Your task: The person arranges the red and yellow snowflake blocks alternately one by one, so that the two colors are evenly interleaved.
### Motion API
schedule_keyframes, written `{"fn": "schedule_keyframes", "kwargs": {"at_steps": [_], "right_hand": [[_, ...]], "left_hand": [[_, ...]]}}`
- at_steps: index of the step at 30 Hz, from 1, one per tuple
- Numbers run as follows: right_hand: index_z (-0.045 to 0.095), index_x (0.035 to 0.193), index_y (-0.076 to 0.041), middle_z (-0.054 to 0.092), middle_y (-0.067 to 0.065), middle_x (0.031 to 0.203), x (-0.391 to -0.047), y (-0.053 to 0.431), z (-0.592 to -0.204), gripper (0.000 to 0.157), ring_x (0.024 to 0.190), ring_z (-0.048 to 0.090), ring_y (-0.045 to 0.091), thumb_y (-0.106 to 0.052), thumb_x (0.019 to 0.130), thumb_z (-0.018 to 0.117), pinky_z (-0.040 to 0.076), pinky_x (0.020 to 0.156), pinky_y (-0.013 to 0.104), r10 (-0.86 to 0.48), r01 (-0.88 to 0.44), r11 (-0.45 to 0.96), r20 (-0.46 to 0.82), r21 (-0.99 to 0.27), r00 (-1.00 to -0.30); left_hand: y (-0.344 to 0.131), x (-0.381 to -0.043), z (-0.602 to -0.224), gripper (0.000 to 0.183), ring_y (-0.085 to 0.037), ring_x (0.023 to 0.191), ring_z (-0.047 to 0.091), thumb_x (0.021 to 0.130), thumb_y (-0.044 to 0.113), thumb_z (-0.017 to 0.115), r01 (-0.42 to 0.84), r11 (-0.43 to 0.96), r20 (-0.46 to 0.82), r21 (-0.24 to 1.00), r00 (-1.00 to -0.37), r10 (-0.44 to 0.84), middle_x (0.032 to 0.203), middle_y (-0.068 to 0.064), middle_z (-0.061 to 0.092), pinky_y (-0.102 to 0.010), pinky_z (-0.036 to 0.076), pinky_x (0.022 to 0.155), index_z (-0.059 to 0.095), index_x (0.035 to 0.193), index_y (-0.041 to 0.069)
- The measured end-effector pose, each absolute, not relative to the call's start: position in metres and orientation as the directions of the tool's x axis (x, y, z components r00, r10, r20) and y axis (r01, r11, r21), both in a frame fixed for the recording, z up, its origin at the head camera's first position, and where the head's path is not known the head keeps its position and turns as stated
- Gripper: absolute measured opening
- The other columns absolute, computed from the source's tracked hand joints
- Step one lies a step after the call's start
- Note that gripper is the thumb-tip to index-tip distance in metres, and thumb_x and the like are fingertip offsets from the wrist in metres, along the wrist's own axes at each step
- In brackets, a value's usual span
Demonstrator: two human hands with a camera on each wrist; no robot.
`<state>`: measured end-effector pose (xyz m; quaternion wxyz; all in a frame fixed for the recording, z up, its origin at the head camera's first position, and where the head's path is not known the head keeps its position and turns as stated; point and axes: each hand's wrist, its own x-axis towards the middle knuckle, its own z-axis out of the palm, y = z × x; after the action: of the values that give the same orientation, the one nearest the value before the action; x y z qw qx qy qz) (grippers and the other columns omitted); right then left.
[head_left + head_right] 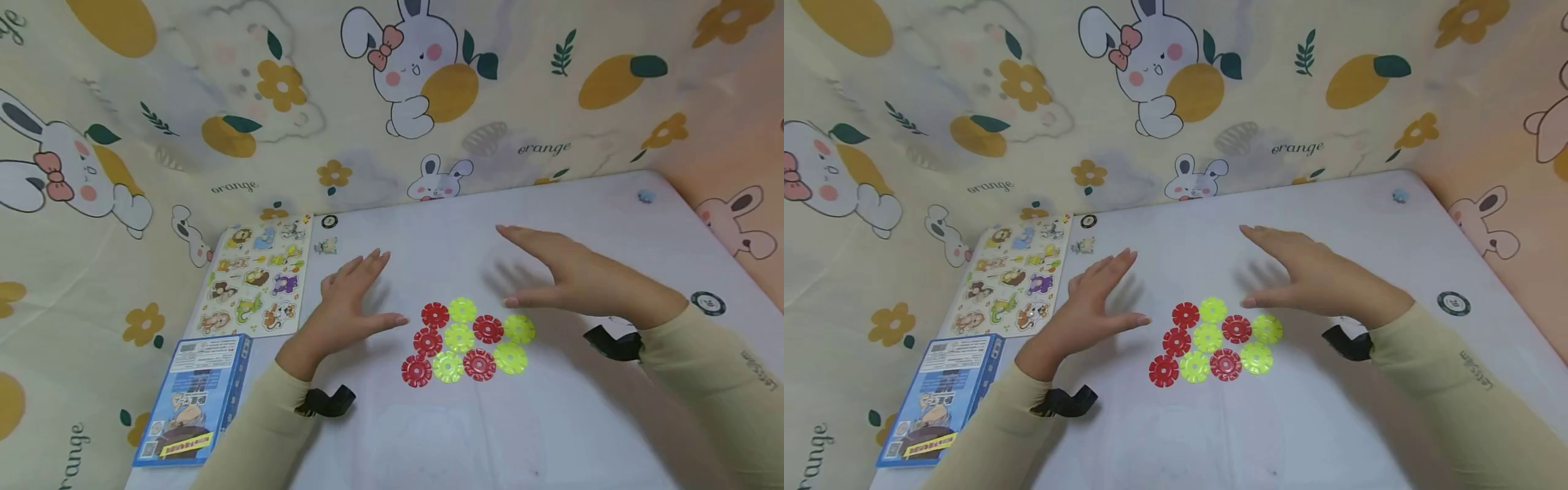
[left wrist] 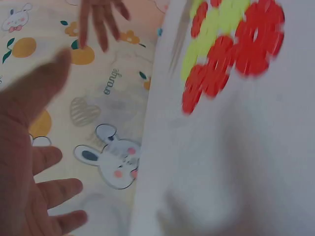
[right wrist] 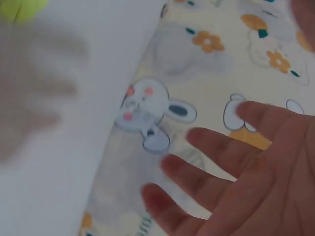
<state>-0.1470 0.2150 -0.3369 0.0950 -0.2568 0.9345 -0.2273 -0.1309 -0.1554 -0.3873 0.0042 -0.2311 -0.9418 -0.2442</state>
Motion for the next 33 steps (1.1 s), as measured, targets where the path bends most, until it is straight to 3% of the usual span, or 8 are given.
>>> {"fn": "schedule_keyframes", "kwargs": {"at_steps": [3, 7, 12, 18, 25, 29, 33], "right_hand": [[0.019, 0.152, -0.036, 0.025, -0.005, 0.154, -0.146, 0.207, -0.353, 0.099, 0.14, 0.023, 0.023, -0.066, 0.072, 0.07, 0.028, 0.106, 0.052, -0.538, -0.407, 0.722, -0.084, -0.56, -0.839], [0.03, 0.15, -0.031, 0.036, 0.002, 0.149, -0.145, 0.192, -0.378, 0.09, 0.133, 0.035, 0.028, -0.059, 0.075, 0.072, 0.036, 0.1, 0.054, -0.547, -0.353, 0.667, -0.11, -0.656, -0.83], [0.046, 0.143, -0.019, 0.051, 0.005, 0.134, -0.145, 0.171, -0.407, 0.075, 0.118, 0.049, 0.026, -0.045, 0.079, 0.076, 0.044, 0.093, 0.05, -0.552, -0.298, 0.609, -0.123, -0.735, -0.825], [0.062, 0.126, -0.013, 0.052, 0.002, 0.112, -0.144, 0.156, -0.428, 0.05, 0.101, 0.048, 0.02, -0.026, 0.081, 0.079, 0.05, 0.081, 0.036, -0.514, -0.329, 0.669, -0.096, -0.667, -0.852], [0.057, 0.113, -0.014, 0.055, 0.002, 0.102, -0.146, 0.148, -0.428, 0.042, 0.093, 0.05, 0.021, -0.022, 0.079, 0.08, 0.051, 0.074, 0.032, -0.44, -0.23, 0.69, -0.145, -0.686, -0.886], [0.056, 0.109, -0.018, 0.058, 0.001, 0.094, -0.149, 0.147, -0.422, 0.031, 0.086, 0.055, 0.022, -0.021, 0.085, 0.075, 0.052, 0.07, 0.032, -0.411, -0.147, 0.673, -0.202, -0.724, -0.889], [0.059, 0.105, -0.018, 0.058, 0.002, 0.094, -0.155, 0.145, -0.414, 0.018, 0.085, 0.055, 0.023, -0.02, 0.09, 0.069, 0.053, 0.068, 0.031, -0.395, -0.119, 0.654, -0.203, -0.747, -0.896]], "left_hand": [[-0.147, -0.129, -0.402, 0.091, -0.013, 0.137, 0.025, 0.074, 0.073, 0.061, 0.373, 0.747, 0.083, 0.551, -0.915, 0.395, 0.151, 0.017, 0.028, -0.05, 0.022, 0.106, 0.025, 0.15, 0.038], [-0.131, -0.123, -0.422, 0.077, -0.011, 0.131, 0.036, 0.079, 0.063, 0.065, 0.305, 0.714, 0.052, 0.63, -0.934, 0.353, 0.142, 0.013, 0.044, -0.045, 0.033, 0.104, 0.041, 0.146, 0.031], [-0.109, -0.119, -0.444, 0.064, -0.01, 0.113, 0.044, 0.079, 0.057, 0.069, 0.308, 0.756, 0.095, 0.577, -0.945, 0.313, 0.119, 0.011, 0.055, -0.041, 0.04, 0.092, 0.057, 0.133, 0.024], [-0.091, -0.121, -0.454, 0.052, -0.014, 0.095, 0.041, 0.077, 0.06, 0.071, 0.311, 0.843, 0.161, 0.439, -0.95, 0.267, 0.102, 0.007, 0.048, -0.036, 0.035, 0.075, 0.067, 0.113, 0.022], [-0.084, -0.122, -0.45, 0.039, -0.012, 0.091, 0.042, 0.076, 0.047, 0.078, 0.248, 0.808, 0.124, 0.534, -0.969, 0.215, 0.096, 0.008, 0.052, -0.038, 0.033, 0.076, 0.061, 0.098, 0.02], [-0.087, -0.126, -0.45, 0.041, -0.009, 0.085, 0.045, 0.076, 0.04, 0.08, 0.215, 0.782, 0.092, 0.585, -0.975, 0.2, 0.09, 0.009, 0.055, -0.038, 0.032, 0.075, 0.061, 0.107, 0.019], [-0.097, -0.134, -0.449, 0.044, -0.009, 0.082, 0.046, 0.078, 0.04, 0.079, 0.167, 0.812, 0.074, 0.559, -0.986, 0.152, 0.087, 0.006, 0.054, -0.037, 0.032, 0.072, 0.065, 0.114, 0.019]]}}
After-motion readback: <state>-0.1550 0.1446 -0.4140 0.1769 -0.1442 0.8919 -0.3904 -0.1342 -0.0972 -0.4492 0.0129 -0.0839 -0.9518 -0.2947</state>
